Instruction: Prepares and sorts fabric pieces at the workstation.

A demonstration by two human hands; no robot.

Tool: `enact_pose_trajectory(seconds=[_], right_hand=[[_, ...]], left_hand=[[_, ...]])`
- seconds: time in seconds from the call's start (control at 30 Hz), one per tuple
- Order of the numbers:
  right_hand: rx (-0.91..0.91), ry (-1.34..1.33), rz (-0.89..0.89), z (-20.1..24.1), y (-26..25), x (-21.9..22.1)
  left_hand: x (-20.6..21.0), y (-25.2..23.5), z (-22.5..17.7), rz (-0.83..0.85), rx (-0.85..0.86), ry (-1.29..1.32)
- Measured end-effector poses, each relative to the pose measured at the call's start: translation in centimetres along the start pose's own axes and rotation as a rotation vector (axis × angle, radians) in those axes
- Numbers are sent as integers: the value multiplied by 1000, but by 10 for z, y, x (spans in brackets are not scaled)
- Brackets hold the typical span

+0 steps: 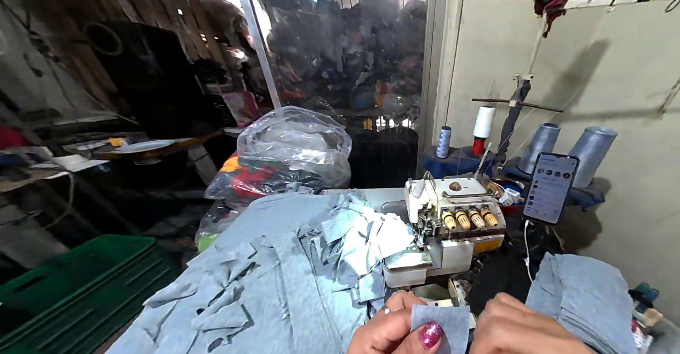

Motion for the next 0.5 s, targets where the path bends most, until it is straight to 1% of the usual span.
enact_pose_trajectory(seconds=[0.07, 0.17, 0.4, 0.5], right_hand=[[-10, 85, -105, -6, -1, 4], [-19, 139, -220, -13, -4, 6], [42, 53, -264, -27, -5, 12], [68, -16, -281, -30, -5, 15]], left_hand=[[4, -1, 2, 0, 68, -54], [8, 0, 7, 1, 130, -44], [9, 2, 11, 1, 178, 13], [8, 3, 11, 52, 157, 46]])
Point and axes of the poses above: each hand's wrist, its own y-axis away from the middle knuckle, its own x-axis out of the palm, z = x × y, the point moved 2 cm from there along -y, towards the middle knuckle, and after that the axes turned 7 degrees about -z, right-handed, at the moved point
